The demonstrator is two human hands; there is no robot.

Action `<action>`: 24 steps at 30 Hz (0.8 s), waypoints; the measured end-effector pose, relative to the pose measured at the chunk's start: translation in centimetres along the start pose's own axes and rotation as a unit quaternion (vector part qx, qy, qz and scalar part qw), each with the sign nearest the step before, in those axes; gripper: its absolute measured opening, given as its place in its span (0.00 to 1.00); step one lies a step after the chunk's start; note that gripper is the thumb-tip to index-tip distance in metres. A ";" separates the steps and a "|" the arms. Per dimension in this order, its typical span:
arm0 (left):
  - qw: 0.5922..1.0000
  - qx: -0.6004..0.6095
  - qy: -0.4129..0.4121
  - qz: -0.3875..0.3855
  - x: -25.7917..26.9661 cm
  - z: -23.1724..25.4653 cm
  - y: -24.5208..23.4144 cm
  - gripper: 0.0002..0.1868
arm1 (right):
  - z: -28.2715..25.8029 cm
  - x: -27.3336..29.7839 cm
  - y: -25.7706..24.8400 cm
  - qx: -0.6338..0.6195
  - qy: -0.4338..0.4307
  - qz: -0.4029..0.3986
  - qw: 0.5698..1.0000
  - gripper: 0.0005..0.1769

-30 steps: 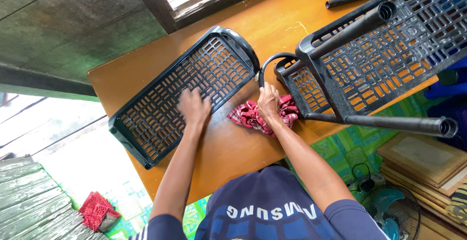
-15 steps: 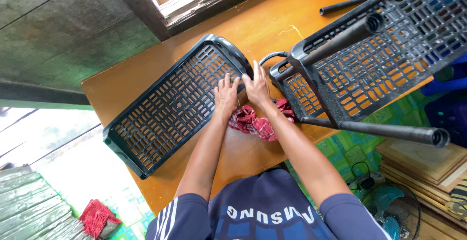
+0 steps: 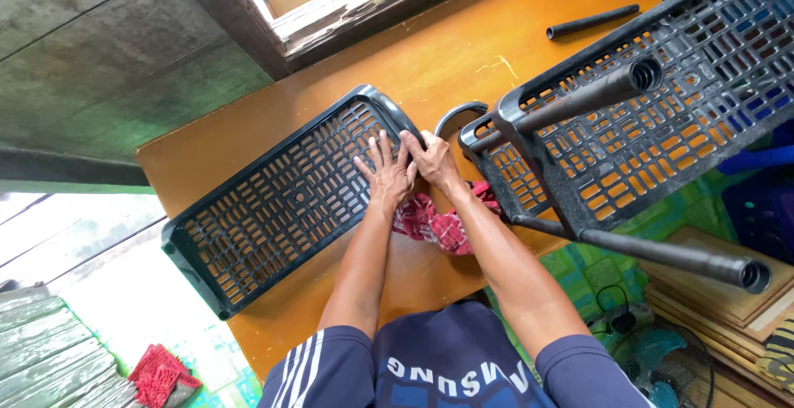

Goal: The person assembles a plastic dish rack by snapping together side panels and internal dividers on a wooden table. They then place a black plastic tray on the table and wipe it with a cloth.

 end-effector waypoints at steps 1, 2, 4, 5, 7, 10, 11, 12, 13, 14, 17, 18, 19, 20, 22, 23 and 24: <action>1.000 -0.002 0.001 -0.005 -0.1 0.0 0.3 0.38 | 0.1 -0.1 0.2 -0.010 0.008 -0.007 1.000 0.31; 1.000 -0.003 0.003 -0.010 -0.3 -0.1 0.4 0.38 | 0.0 -0.5 0.3 -0.020 0.005 -0.010 1.000 0.31; 1.000 0.002 -0.006 -0.031 0.3 -0.7 0.9 0.38 | 0.0 -0.4 1.0 -0.043 -0.003 -0.018 0.999 0.30; 0.999 0.010 -0.010 -0.042 0.2 -0.6 0.9 0.38 | -0.1 -0.8 1.0 -0.038 -0.008 -0.023 0.999 0.30; 0.998 0.012 -0.015 -0.059 0.0 -0.3 0.6 0.38 | -0.3 -1.7 1.0 -0.028 -0.017 -0.036 0.999 0.30; 0.997 0.008 -0.020 -0.072 0.2 0.0 0.1 0.38 | 1.2 -2.9 2.4 -0.092 0.118 -0.123 0.981 0.30; 0.997 0.015 -0.021 -0.074 0.2 0.0 -0.2 0.38 | 0.4 -3.3 2.5 -0.101 0.078 -0.117 0.985 0.29; 0.997 0.023 -0.023 -0.076 0.1 0.0 -0.4 0.37 | -0.4 -3.7 2.6 -0.110 0.038 -0.111 0.987 0.28; 0.996 0.019 -0.025 -0.085 0.2 0.0 -0.4 0.37 | -1.0 -3.7 2.6 -0.119 -0.001 -0.104 0.987 0.28; 0.995 0.016 -0.028 -0.094 0.3 -0.1 -0.4 0.37 | -0.9 -3.5 2.5 -0.082 0.011 -0.079 0.993 0.29; 0.993 0.004 -0.026 -0.112 0.6 0.1 -0.2 0.38 | -1.0 -2.3 2.4 0.017 0.038 -0.017 0.999 0.31; 0.993 0.000 -0.025 -0.115 0.3 0.1 -0.1 0.38 | -1.1 -2.1 2.5 0.037 0.041 -0.007 0.998 0.30; 0.994 0.009 -0.025 -0.108 0.1 -0.1 -0.3 0.39 | -1.3 -2.0 2.6 0.056 0.042 0.001 0.998 0.30; 0.994 0.019 -0.025 -0.101 -0.1 -0.2 -0.5 0.39 | -1.8 -2.0 2.6 0.060 0.022 0.021 0.998 0.30; 0.994 0.023 -0.024 -0.103 0.2 -0.2 0.0 0.38 | -1.8 -1.7 1.9 0.070 -0.014 0.061 0.996 0.30; 0.994 0.017 -0.022 -0.107 0.1 -0.2 0.1 0.38 | -1.8 -2.2 2.3 0.014 -0.033 0.014 0.999 0.29; 0.993 0.011 -0.020 -0.112 0.1 -0.3 0.2 0.37 | -1.8 -2.8 2.5 -0.043 -0.053 -0.034 0.997 0.29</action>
Point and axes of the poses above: each hand's wrist, its own x-axis away from the middle knuckle, its own y-axis out of the palm, z = x × y, the point moved 7 cm from there along -x, towards the middle knuckle, and after that the axes turned 1 degree about -y, right-handed, at the moved point
